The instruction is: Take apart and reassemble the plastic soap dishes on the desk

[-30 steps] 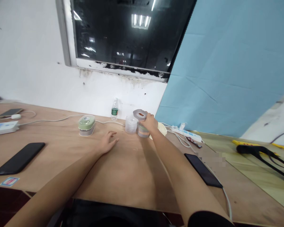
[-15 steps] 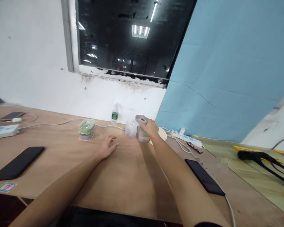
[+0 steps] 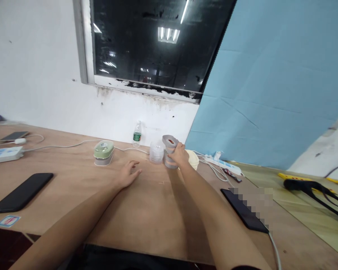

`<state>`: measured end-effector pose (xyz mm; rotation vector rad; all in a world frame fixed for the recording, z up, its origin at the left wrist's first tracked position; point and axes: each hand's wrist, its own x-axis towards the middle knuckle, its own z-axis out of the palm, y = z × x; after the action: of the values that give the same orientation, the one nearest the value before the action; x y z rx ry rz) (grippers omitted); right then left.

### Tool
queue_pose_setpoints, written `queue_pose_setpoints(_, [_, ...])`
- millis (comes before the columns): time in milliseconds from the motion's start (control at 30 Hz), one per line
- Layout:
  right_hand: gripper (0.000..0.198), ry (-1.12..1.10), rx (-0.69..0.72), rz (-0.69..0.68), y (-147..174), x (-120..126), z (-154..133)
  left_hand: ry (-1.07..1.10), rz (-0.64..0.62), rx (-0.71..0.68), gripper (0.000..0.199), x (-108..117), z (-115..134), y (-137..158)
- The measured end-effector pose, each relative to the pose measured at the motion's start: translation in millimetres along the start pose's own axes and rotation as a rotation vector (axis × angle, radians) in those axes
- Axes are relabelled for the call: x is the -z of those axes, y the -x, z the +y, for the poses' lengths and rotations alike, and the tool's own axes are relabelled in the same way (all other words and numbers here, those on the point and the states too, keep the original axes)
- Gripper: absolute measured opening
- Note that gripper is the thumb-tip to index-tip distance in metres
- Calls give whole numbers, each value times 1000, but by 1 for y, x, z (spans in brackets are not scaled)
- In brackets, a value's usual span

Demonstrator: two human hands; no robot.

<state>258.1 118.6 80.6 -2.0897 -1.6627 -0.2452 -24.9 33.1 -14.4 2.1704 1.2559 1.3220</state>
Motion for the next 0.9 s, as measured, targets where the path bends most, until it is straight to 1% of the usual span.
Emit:
queue_pose_setpoints(200, [77, -144, -139, 55, -2, 3, 2, 12, -8, 18, 41, 0, 1, 0])
queue_pose_setpoints(300, [77, -188, -180, 83, -3, 3, 3, 15, -9, 27, 40, 1, 2, 0])
queue_pose_setpoints(400, [79, -196, -201, 67, -3, 3, 3, 10, -8, 29, 40, 1, 2, 0])
queue_pose_setpoints(633, [78, -113, -149, 46, -5, 7, 8, -1, 2, 13, 41, -3, -3, -1])
queue_pose_setpoints(800, [68, -120, -82, 70, -8, 16, 11, 6, 16, 3, 40, -6, -5, -1])
queue_pose_setpoints(900, [67, -121, -77, 54, -9, 20, 12, 11, 8, 0, 40, -5, -5, -1])
